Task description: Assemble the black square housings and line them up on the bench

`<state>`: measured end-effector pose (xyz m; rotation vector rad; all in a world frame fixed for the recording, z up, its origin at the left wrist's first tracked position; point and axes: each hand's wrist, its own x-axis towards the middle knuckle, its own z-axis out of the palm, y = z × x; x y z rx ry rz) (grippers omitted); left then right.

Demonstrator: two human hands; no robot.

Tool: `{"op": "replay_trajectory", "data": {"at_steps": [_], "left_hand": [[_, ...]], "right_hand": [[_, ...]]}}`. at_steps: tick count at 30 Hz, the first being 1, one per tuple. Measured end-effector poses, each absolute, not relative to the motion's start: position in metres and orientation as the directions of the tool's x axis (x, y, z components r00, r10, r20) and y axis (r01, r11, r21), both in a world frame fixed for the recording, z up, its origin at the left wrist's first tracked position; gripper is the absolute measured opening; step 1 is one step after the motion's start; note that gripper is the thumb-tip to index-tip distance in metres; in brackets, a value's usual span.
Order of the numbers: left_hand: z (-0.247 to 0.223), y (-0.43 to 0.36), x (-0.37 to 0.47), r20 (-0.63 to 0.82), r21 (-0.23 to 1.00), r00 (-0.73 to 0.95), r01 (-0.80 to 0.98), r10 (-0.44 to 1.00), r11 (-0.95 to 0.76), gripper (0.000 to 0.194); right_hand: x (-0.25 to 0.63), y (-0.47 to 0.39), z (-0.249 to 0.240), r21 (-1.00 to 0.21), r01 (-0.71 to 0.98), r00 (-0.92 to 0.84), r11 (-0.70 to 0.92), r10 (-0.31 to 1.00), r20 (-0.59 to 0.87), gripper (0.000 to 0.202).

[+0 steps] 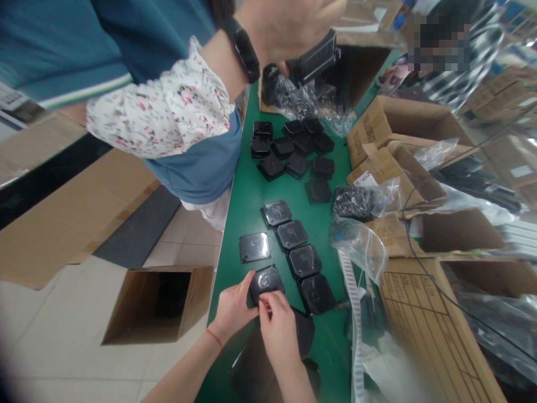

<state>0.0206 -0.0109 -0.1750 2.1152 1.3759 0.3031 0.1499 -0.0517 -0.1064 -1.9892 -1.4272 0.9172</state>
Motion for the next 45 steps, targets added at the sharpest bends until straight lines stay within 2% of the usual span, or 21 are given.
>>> {"op": "replay_trajectory", "data": {"at_steps": [5, 14, 20, 25, 28, 33, 37, 41, 45], "left_hand": [[-0.179, -0.012, 0.02, -0.09, 0.581, 0.44, 0.752, 0.893, -0.312, 0.079], [-0.182, -0.013, 0.019, -0.011, 0.587, 0.429, 0.734, 0.903, -0.341, 0.074], [-0.181, -0.013, 0.02, -0.009, 0.585, 0.422, 0.738, 0.907, -0.338, 0.074], [-0.182, -0.012, 0.02, 0.034, 0.599, 0.412, 0.721, 0.91, -0.349, 0.073], [-0.183, -0.012, 0.02, 0.05, 0.601, 0.411, 0.716, 0.91, -0.356, 0.072], [-0.183, -0.012, 0.02, -0.001, 0.6, 0.421, 0.726, 0.907, -0.336, 0.076], [-0.184, -0.012, 0.021, 0.014, 0.595, 0.417, 0.727, 0.909, -0.343, 0.075], [-0.184, -0.012, 0.021, 0.05, 0.589, 0.417, 0.722, 0.907, -0.364, 0.075], [-0.183, -0.011, 0.021, 0.063, 0.586, 0.415, 0.721, 0.907, -0.371, 0.075]], "right_hand": [[0.153, -0.056, -0.11, -0.725, 0.607, 0.241, -0.324, 0.945, -0.221, 0.012], [0.148, -0.055, -0.111, -0.689, 0.654, 0.232, -0.311, 0.95, -0.208, 0.014], [0.148, -0.062, -0.118, -0.637, 0.748, 0.165, -0.187, 0.982, -0.094, 0.014], [0.145, -0.066, -0.126, -0.645, 0.749, 0.189, -0.149, 0.982, -0.007, 0.018], [0.148, -0.068, -0.126, -0.706, 0.672, 0.259, -0.222, 0.964, -0.057, 0.016], [0.155, -0.07, -0.12, -0.771, 0.486, 0.4, -0.412, 0.889, -0.223, 0.014], [0.148, -0.068, -0.122, -0.79, 0.449, 0.398, -0.417, 0.885, -0.241, 0.015], [0.14, -0.064, -0.122, -0.777, 0.482, 0.416, -0.404, 0.887, -0.203, 0.007], [0.142, -0.061, -0.118, -0.772, 0.509, 0.375, -0.381, 0.905, -0.199, 0.011]]}}
